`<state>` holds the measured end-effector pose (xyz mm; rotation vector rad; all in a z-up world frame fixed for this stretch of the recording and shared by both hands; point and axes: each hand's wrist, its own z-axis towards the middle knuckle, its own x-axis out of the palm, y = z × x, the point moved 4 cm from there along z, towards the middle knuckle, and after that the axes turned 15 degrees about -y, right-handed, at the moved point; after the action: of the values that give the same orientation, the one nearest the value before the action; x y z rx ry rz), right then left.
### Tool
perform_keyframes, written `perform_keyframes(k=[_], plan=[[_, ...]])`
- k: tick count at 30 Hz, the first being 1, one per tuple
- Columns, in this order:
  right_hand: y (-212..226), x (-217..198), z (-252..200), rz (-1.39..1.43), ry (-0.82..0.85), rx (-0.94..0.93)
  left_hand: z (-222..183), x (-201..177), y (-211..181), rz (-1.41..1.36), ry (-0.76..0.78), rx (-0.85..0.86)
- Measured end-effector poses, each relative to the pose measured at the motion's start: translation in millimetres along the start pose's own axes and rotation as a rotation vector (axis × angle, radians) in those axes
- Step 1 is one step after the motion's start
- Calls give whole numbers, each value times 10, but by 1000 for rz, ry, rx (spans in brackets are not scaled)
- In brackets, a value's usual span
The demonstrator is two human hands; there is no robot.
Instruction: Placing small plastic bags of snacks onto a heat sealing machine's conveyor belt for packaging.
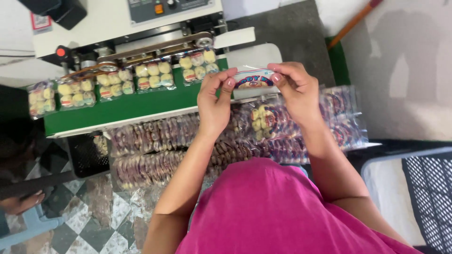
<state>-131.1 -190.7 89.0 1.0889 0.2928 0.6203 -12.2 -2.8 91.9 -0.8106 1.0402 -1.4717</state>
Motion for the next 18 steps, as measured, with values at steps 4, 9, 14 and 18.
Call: perform_keyframes(k=[4, 9, 14, 18], plan=[[-185, 108, 65, 115, 8, 31, 107, -66, 147, 35, 5, 53], [-397, 173, 150, 7, 88, 152, 193, -101, 269, 120, 11, 56], [-670, 231, 159, 51, 259, 372, 281, -138, 362, 165, 48, 72], [-771, 308, 210, -355, 272, -282, 288, -104, 450, 392, 41, 323]])
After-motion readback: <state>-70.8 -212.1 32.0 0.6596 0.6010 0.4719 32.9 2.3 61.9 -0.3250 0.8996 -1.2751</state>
